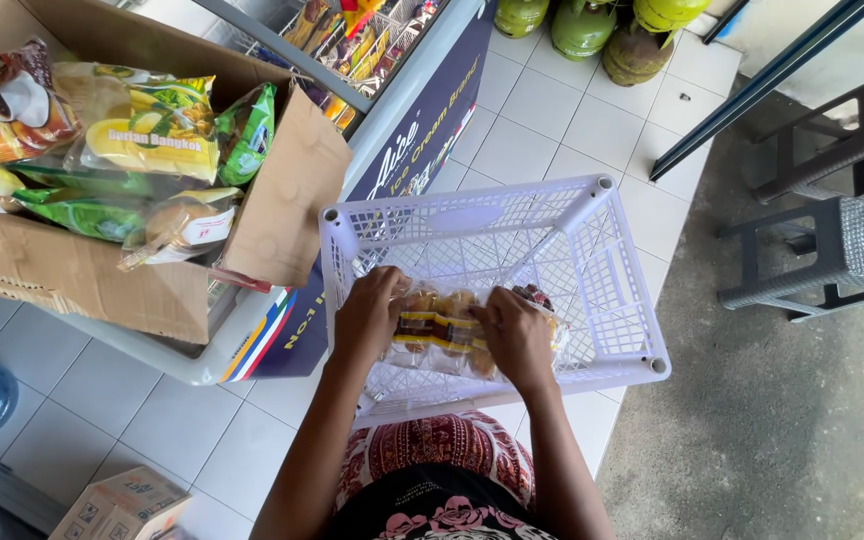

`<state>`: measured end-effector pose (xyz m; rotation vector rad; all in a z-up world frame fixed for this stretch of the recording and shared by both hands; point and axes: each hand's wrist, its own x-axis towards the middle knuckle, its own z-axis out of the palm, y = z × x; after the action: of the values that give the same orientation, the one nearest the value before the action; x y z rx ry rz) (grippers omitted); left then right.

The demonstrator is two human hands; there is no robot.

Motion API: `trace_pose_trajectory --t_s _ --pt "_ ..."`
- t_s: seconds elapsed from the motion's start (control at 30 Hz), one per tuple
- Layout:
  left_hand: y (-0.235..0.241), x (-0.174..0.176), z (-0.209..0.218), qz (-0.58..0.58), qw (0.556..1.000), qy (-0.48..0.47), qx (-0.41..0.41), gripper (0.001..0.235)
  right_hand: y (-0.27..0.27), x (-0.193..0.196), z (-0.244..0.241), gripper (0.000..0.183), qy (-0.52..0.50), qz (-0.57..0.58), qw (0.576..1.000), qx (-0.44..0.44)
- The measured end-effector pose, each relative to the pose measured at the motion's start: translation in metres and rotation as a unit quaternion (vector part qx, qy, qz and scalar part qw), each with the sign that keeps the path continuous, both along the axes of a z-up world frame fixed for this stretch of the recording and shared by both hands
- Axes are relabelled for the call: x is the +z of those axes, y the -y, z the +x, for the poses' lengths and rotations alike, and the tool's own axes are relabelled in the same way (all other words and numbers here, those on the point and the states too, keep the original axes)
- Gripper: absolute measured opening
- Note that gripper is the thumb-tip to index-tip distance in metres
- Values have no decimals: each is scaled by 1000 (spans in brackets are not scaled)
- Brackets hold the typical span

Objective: Picking up packaged bread from a box, wiping them with a rag, and placing them into a white plastic crate.

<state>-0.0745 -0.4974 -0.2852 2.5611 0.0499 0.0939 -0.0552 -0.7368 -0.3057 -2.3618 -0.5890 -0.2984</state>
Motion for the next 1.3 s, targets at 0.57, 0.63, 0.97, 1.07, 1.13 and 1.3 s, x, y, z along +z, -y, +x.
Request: trace_pose_trajectory --t_s 0.57,0.63,0.97,1.07,1.13,1.3 --pt "9 -3 -3 -82 996 6 -32 25 76 -6 -37 45 109 3 973 -203" --pt "10 8 -5 -77 996 -30 -24 25 81 -13 -35 44 115 -34 960 -253" --pt "21 16 26 -18 985 46 -165 28 -12 59 -30 25 147 -102 979 -101" --pt "40 -2 38 -33 983 62 -169 28 -26 49 -23 40 -32 -194 971 -134" --pt "51 10 45 -61 986 -9 -154 27 -26 17 -11 38 60 -227 963 -132" --pt "55 11 55 -81 985 -114 -104 19 -16 0 -16 25 -45 -135 980 -138"
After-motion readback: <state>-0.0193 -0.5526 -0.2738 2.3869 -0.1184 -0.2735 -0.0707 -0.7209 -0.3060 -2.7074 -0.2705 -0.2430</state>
